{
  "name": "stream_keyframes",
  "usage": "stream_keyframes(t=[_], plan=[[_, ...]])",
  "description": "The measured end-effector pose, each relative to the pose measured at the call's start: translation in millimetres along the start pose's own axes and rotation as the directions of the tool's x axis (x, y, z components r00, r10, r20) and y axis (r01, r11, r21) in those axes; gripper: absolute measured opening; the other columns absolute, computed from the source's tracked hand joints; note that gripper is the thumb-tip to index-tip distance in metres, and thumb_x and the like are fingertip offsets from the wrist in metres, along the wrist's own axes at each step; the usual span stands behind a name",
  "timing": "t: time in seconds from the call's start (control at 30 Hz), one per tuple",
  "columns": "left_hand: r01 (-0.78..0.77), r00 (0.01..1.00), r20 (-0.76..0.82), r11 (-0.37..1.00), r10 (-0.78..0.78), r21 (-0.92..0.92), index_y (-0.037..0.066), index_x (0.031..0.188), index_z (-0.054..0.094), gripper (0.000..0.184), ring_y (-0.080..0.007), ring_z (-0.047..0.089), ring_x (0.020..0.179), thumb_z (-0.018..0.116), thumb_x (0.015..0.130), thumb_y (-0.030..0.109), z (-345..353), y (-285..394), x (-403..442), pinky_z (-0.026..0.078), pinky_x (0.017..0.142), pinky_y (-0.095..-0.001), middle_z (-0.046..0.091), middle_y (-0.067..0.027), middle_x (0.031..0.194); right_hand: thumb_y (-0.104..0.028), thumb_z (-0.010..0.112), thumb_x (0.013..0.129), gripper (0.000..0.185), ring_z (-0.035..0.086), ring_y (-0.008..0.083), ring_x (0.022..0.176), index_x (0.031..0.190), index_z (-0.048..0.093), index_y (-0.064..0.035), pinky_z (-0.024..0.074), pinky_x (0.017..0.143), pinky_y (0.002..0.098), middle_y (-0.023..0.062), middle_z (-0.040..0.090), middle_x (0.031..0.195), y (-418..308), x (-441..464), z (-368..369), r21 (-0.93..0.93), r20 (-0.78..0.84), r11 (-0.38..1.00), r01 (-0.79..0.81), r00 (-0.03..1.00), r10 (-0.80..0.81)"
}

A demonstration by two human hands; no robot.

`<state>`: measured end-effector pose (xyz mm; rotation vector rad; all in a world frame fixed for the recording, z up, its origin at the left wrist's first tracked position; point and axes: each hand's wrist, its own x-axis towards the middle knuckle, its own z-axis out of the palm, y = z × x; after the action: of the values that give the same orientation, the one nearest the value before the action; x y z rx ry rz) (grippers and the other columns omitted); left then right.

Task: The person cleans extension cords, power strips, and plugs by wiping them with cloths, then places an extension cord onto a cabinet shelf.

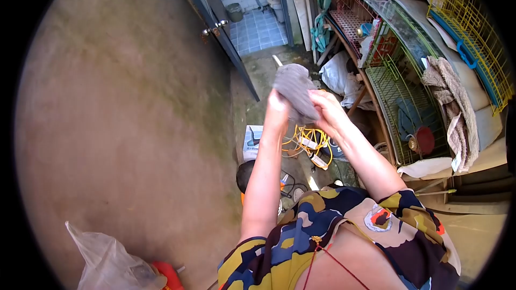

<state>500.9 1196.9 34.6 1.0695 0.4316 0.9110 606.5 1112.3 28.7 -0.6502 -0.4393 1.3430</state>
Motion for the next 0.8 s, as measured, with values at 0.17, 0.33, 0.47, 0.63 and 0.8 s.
stream_keyframes(t=[0.17,0.33,0.47,0.63,0.8], plan=[[-0.207,0.978,0.027,0.947,0.207,0.247,-0.002,0.109,0.053,0.027,-0.011,0.055,0.088,0.055,0.082,0.004,-10,-5,3,0.045,0.077,-0.0259,0.06,-0.0053,0.1,-0.014,0.056,0.088,0.02,0.061,0.0106,0.074,0.101,0.059,0.0009,0.05,0.062,0.025,0.0063,0.064,0.088,8,-4,9,-0.156,-0.084,0.986,0.051,0.994,-0.065],[-0.198,0.949,-0.29,0.947,0.121,-0.253,-0.001,0.11,0.054,0.024,-0.0165,0.059,0.086,0.05,0.091,0.013,-17,-1,7,0.049,0.076,-0.0304,0.06,-0.0081,0.1,-0.018,0.055,0.09,0.023,0.057,0.0142,0.068,0.102,0.056,0.001,0.0412,0.053,0.0206,0.0119,0.062,0.086,-6,-7,11,0.132,-0.009,0.988,-0.076,0.997,0.078],[-0.25,0.946,-0.311,0.819,0.093,-0.516,0.003,0.11,0.051,0.021,-0.0195,0.056,0.092,0.047,0.091,0.011,-54,0,0,0.047,0.083,-0.0358,0.056,-0.0081,0.1,-0.019,0.054,0.09,0.027,0.055,0.0133,0.072,0.108,0.055,0.0002,0.042,0.055,0.0203,0.0136,0.061,0.088,-14,-9,1,0.114,0.067,0.992,-0.054,0.997,0.047],[-0.268,0.808,-0.304,0.775,0.504,0.573,-0.001,0.108,0.049,0.03,-0.0201,0.055,0.095,0.053,0.078,0.0,-29,8,-13,0.042,0.088,-0.0314,0.057,-0.0092,0.102,-0.017,0.057,0.088,0.033,0.054,0.0111,0.073,0.116,0.054,0.0003,0.0436,0.058,0.0221,0.009,0.061,0.092,1,-6,3,-0.067,0.077,0.998,0.0,0.997,0.005],[-0.42,0.804,0.047,0.508,0.593,0.752,-0.001,0.098,0.058,0.026,-0.0311,0.055,0.097,0.057,0.072,0.0,5,10,-38,0.041,0.088,-0.0361,0.056,-0.0166,0.103,-0.006,0.055,0.086,0.02,0.052,0.0051,0.062,0.105,0.061,-0.0031,0.0429,0.056,0.0195,0.0005,0.063,0.085,19,4,2,-0.23,0.011,0.96,0.156,0.987,-0.158]])
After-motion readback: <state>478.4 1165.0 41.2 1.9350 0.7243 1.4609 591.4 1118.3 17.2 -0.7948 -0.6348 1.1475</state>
